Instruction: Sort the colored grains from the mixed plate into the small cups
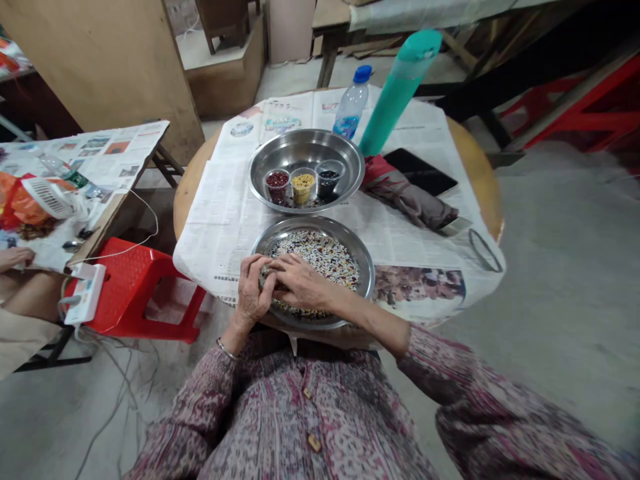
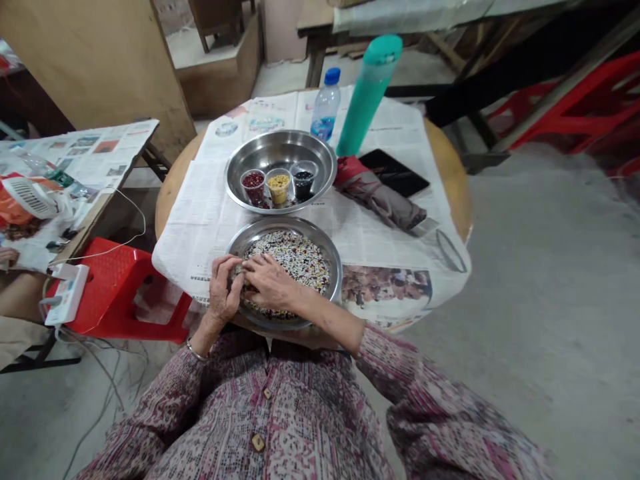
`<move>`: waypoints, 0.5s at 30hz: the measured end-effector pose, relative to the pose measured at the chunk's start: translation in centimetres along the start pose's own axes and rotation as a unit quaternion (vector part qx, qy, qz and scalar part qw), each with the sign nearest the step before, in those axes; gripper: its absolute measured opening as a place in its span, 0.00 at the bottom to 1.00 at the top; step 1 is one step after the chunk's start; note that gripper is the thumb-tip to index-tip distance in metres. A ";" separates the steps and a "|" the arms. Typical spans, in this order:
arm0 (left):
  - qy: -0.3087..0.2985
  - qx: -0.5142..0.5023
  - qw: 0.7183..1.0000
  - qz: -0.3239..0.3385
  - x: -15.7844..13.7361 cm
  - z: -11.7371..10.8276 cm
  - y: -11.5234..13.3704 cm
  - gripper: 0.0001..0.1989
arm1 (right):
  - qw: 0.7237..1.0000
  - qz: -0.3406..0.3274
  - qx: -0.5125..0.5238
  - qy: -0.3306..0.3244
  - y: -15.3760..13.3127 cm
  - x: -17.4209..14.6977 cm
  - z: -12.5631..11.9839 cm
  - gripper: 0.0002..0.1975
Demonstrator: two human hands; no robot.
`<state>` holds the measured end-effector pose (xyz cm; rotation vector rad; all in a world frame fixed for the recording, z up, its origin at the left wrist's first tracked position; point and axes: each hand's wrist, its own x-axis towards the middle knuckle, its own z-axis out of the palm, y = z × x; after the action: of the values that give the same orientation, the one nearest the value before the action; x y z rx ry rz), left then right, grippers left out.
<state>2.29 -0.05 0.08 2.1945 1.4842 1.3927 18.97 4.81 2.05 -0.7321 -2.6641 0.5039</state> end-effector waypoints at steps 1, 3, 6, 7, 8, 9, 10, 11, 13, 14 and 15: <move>-0.004 0.003 1.000 -0.002 0.0 0.0 0.0 0.11 | 1.000 -0.021 0.006 -0.011 0.0 -0.8 -0.4 0.11; -0.010 0.009 1.000 0.000 0.0 -0.1 0.0 0.11 | 0.999 -0.035 -0.003 -0.022 0.6 -2.5 -1.4 0.07; -0.018 0.021 0.999 0.015 0.3 -0.3 0.3 0.10 | 0.999 0.031 -0.043 0.001 2.3 -4.5 -3.4 0.08; -0.028 0.030 0.999 0.022 0.6 -0.5 0.5 0.10 | 0.996 0.064 -0.053 0.016 2.9 -5.0 -3.9 0.09; -0.045 0.045 0.998 0.030 0.9 -0.7 0.7 0.11 | 0.993 0.099 -0.061 0.031 3.5 -5.3 -4.4 0.10; -0.074 0.065 0.994 0.037 1.3 -1.0 1.0 0.12 | 0.988 0.132 -0.068 0.043 3.9 -5.6 -4.8 0.10; -0.114 0.089 0.989 0.042 1.6 -1.3 1.3 0.14 | 0.982 0.164 -0.078 0.050 4.1 -5.9 -5.1 0.11; -0.161 0.114 0.979 0.044 1.9 -1.7 1.6 0.17 | 0.976 0.192 -0.089 0.051 4.3 -6.1 -5.2 0.11; -0.257 0.155 0.953 0.036 2.5 -2.3 2.2 0.26 | 0.968 0.225 -0.108 0.036 4.1 -6.7 -5.0 0.15; -0.294 0.166 0.941 0.026 2.7 -2.5 2.5 0.30 | 0.967 0.227 -0.111 0.025 3.8 -7.1 -4.7 0.20; -0.324 0.167 0.931 0.018 2.8 -2.7 2.7 0.33 | 0.969 0.222 -0.110 0.015 3.5 -7.5 -4.3 0.25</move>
<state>2.26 -0.14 4.78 2.5212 1.4824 0.3365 28.23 4.66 2.72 -1.4058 -2.5504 0.3001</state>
